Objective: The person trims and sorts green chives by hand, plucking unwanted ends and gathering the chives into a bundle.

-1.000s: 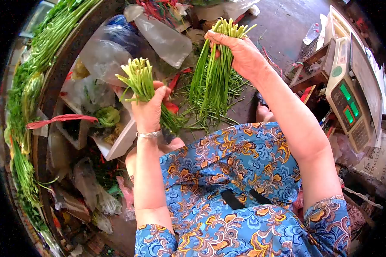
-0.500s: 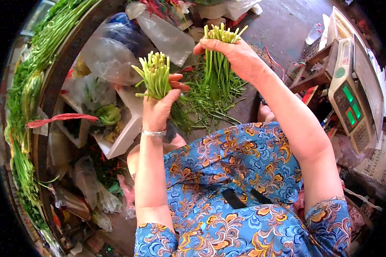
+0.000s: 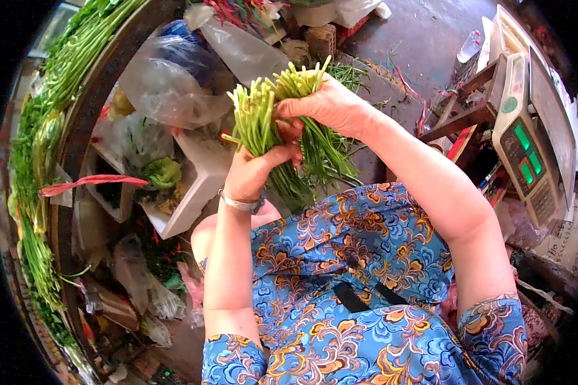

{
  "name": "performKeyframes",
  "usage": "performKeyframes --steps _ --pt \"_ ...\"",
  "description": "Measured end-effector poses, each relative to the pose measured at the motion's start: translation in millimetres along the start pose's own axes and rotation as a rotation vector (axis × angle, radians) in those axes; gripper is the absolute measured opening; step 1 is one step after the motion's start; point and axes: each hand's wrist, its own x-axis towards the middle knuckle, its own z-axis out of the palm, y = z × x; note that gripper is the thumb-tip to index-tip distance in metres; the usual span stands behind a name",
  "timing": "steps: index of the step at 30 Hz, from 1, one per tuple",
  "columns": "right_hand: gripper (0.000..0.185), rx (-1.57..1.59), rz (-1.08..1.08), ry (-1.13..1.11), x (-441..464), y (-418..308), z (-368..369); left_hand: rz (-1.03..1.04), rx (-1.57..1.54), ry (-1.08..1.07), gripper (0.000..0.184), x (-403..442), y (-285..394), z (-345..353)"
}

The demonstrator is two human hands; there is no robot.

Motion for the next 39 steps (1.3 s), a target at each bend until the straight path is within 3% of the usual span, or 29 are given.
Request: performKeyframes --steps 6,16,21,23,29,39 --pt "0.008 -0.072 -0.023 0.212 3 2 -9 0.02 -0.206 0.147 0.031 0 8 -2" --pt "0.012 0.019 -0.012 0.184 1 2 -11 0.048 -0.111 0.22 0.028 -3 7 1" --pt "0.012 -0.101 -0.05 0.201 1 4 -11 0.048 -0.112 0.25 0.027 -2 5 0" --pt "0.015 -0.089 -0.032 0.184 -1 2 -9 0.126 0.023 0.212 0.026 0 6 0" --pt "0.019 -0.105 -0.023 0.165 -1 6 -13 0.034 -0.206 0.288 0.03 -1 4 -4" --pt "0.013 -0.349 0.015 0.144 -5 5 -4 0.112 -0.124 0.298 0.023 2 0 -6"
